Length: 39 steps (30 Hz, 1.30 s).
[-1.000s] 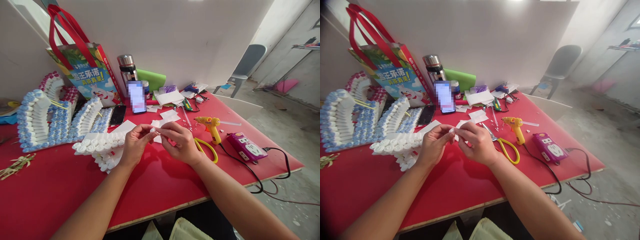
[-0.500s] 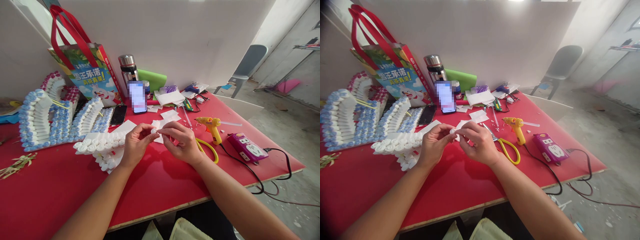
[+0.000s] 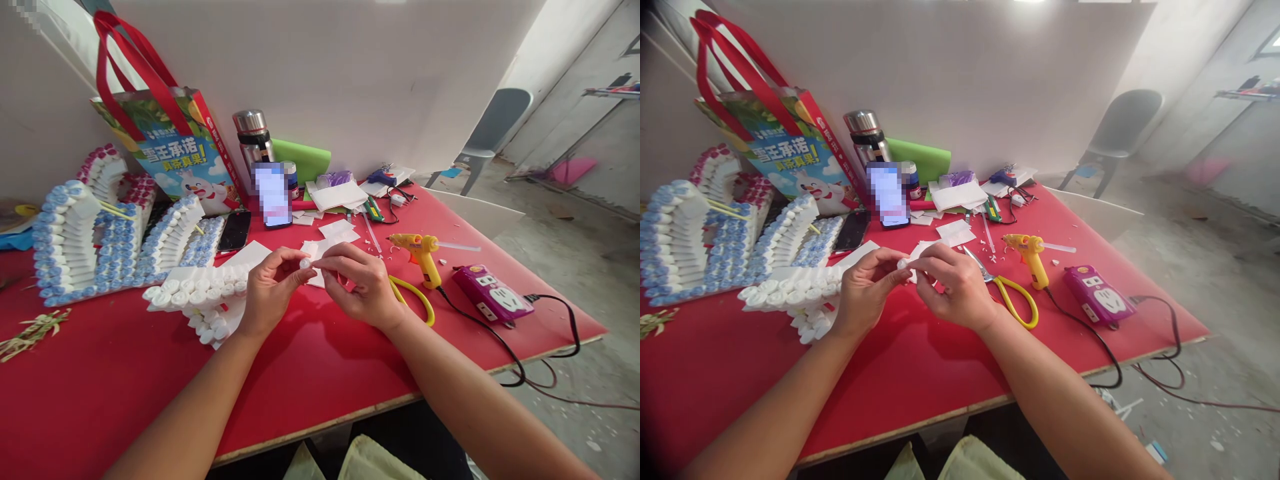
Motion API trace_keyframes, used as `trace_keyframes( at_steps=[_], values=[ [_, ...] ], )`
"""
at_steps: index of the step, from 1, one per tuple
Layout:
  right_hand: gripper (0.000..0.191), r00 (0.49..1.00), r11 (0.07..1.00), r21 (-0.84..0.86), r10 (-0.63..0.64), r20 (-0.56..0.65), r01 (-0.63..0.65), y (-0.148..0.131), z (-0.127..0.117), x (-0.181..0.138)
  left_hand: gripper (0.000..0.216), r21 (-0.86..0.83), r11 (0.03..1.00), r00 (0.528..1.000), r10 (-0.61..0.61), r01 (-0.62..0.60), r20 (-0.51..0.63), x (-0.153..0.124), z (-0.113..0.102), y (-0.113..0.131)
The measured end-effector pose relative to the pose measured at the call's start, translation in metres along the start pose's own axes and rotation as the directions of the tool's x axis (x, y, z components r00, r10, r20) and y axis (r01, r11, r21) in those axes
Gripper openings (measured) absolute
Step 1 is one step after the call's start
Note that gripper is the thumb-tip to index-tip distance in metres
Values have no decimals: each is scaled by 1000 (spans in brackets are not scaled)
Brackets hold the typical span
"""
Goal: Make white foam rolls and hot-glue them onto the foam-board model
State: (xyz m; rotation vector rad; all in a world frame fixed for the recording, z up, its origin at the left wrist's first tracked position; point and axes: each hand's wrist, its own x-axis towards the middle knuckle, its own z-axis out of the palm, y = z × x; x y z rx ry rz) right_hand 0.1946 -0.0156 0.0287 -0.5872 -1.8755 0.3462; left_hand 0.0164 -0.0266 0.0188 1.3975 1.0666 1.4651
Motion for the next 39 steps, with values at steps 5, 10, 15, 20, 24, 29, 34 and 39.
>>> trace_keyframes(
  at_steps=[5,10,15,20,24,29,34,39],
  values=[
    [28,1000,999,49,24,11,-24,-2,-1,0,25,-60,997,999,-40,39,-2,1,1,0],
    [25,989,969,204,148,-27,-140,-8,-3,3,24,-230,964,991,-135,135,18,5,1,-1],
    [11,826,665,576,564,31,-476,-2,-4,9,21,-332,925,982,-182,186,44,6,0,-2],
    [19,692,373,710,687,221,-597,5,-1,11,21,-340,913,973,-199,226,113,5,-1,-2],
    [27,668,298,728,687,285,-617,5,1,10,20,-374,894,967,-199,245,156,5,0,-2],
    [31,683,309,717,660,311,-625,6,3,8,19,-396,879,961,-212,266,177,5,3,-3],
    [32,693,357,685,654,303,-636,5,4,8,22,-384,881,959,-233,277,158,4,3,-3],
    [33,701,386,666,649,295,-638,4,5,8,22,-388,878,959,-238,281,156,4,3,-3]
  ],
)
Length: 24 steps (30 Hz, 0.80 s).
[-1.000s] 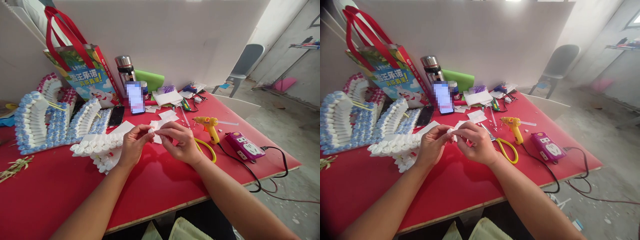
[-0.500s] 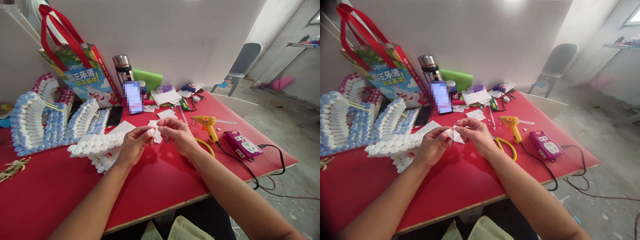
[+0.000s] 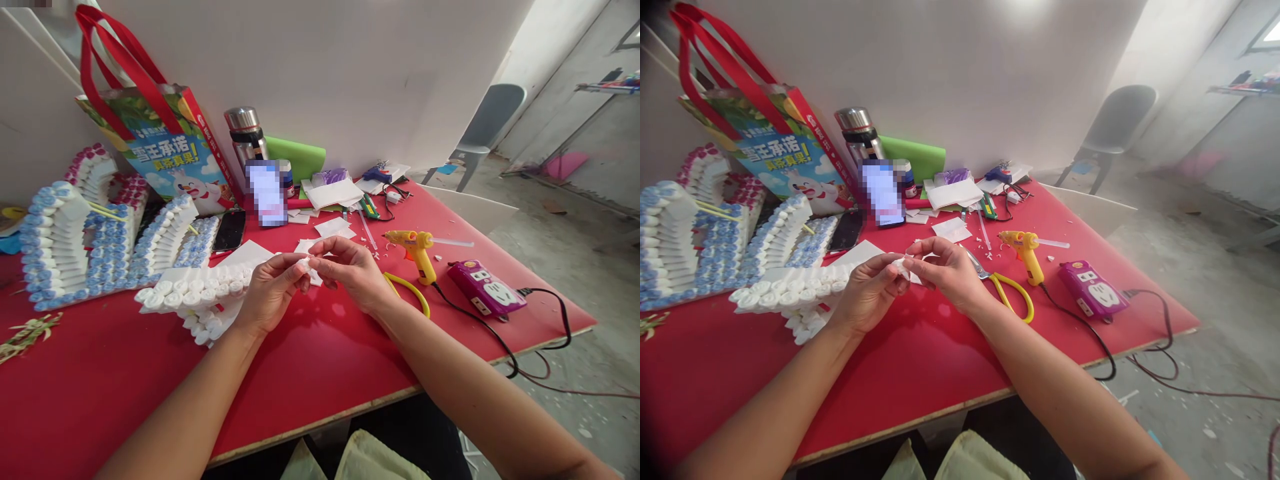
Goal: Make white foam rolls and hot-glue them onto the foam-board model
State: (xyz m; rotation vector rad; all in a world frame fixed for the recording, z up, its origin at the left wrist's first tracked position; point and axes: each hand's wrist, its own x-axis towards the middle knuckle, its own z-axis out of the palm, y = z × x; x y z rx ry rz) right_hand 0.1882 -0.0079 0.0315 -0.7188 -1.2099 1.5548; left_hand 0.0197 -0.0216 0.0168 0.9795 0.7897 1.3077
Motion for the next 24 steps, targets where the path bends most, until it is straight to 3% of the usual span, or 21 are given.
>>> trace_keyframes(
  at_steps=[11,17,24],
  values=[
    [36,999,999,-36,-39,-14,38,1,1,0,21,8,1000,1000,-6,6,-2,0,0,1],
    [27,989,988,-61,-142,-49,139,-4,3,-2,21,24,999,999,25,-25,-24,2,0,4],
    [16,974,955,-191,-224,46,229,-5,4,-6,21,48,998,999,29,-27,-37,1,-2,4]
  ],
)
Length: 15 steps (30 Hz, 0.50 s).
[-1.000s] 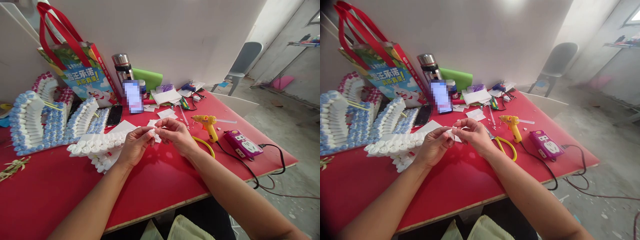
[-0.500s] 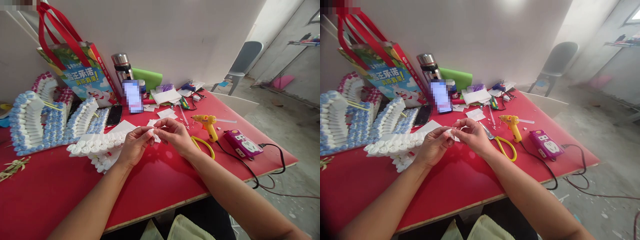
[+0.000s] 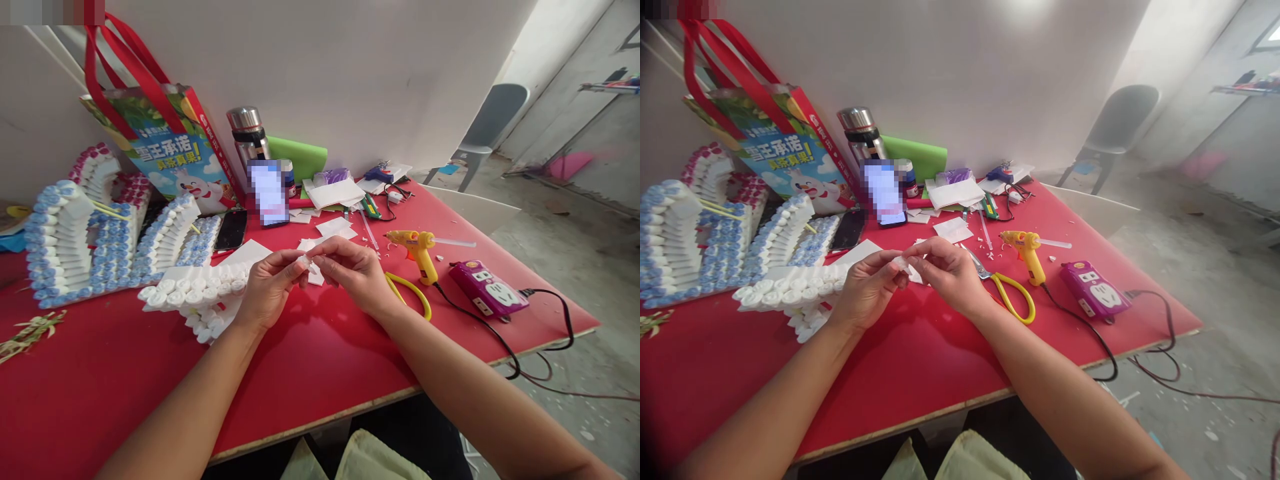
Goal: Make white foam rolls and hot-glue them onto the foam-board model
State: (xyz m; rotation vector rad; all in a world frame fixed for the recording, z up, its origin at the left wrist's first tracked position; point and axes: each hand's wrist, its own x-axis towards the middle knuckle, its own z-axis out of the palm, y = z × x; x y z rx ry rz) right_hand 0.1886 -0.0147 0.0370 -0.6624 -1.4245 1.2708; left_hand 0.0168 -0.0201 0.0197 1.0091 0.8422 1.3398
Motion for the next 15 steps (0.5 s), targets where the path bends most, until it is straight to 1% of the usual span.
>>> trace_keyframes(
  at_steps=[4,9,11,15],
  values=[
    [14,995,988,-121,-95,21,97,6,-2,-1,21,19,1000,1000,11,-11,2,0,0,0],
    [11,966,923,-286,-250,58,256,12,-3,-3,19,56,997,999,44,-45,8,0,-2,-2],
    [12,955,894,-338,-290,65,294,13,-3,-3,18,78,995,998,59,-60,15,0,-3,-2],
    [14,942,847,-415,-325,87,331,12,-4,-3,15,135,987,996,75,-82,54,-1,-3,-1]
  ],
)
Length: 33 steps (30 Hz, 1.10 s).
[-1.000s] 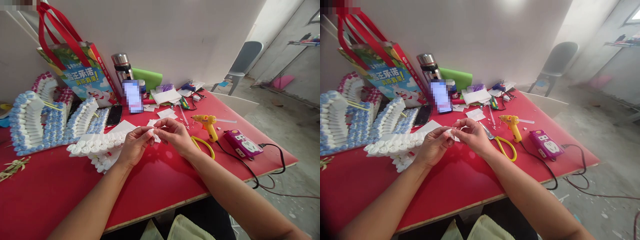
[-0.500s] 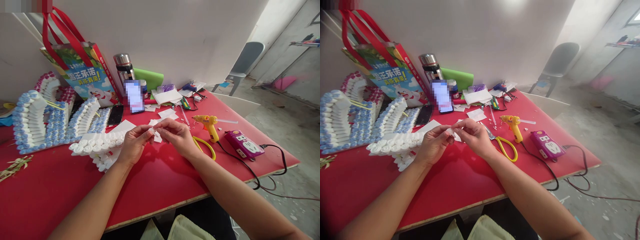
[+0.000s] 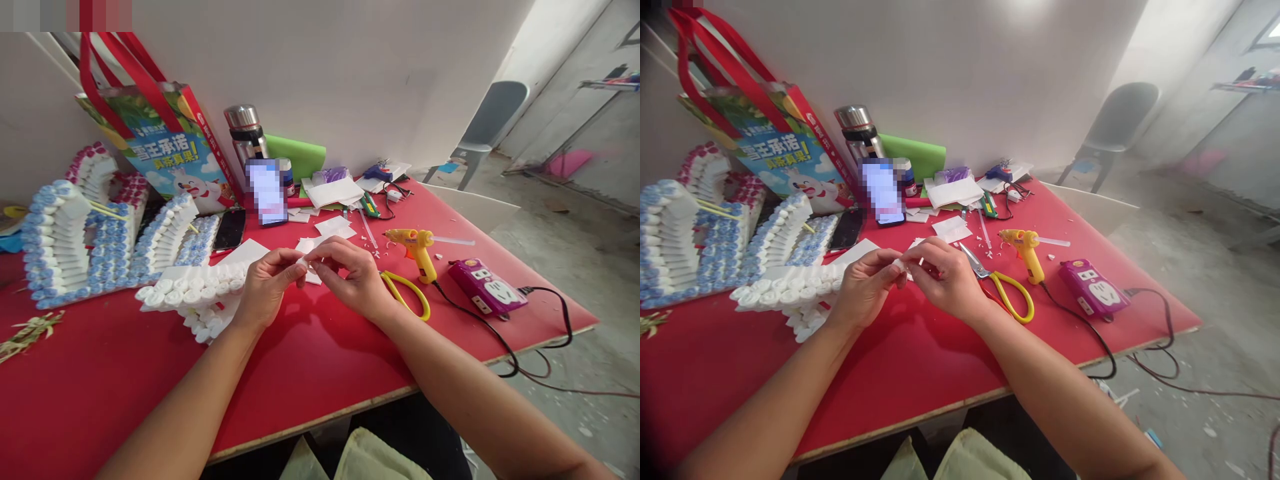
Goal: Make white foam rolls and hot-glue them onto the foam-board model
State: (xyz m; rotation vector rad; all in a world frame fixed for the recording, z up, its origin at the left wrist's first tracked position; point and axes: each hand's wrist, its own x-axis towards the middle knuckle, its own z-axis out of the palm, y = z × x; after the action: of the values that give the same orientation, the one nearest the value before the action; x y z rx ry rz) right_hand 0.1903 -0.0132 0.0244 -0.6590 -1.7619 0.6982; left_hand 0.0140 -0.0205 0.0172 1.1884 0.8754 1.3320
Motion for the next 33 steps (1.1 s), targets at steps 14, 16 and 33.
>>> trace_keyframes(
  at_steps=[14,16,33],
  values=[
    [29,995,993,-71,-92,44,95,-4,-3,-1,16,-91,994,997,-57,60,43,1,1,2],
    [29,996,995,-68,-75,47,78,-5,-3,-1,15,-95,994,997,-52,57,51,1,1,1],
    [34,976,959,-184,-212,48,217,-3,-6,-2,14,37,999,1000,-21,20,16,0,-2,-2]
  ],
)
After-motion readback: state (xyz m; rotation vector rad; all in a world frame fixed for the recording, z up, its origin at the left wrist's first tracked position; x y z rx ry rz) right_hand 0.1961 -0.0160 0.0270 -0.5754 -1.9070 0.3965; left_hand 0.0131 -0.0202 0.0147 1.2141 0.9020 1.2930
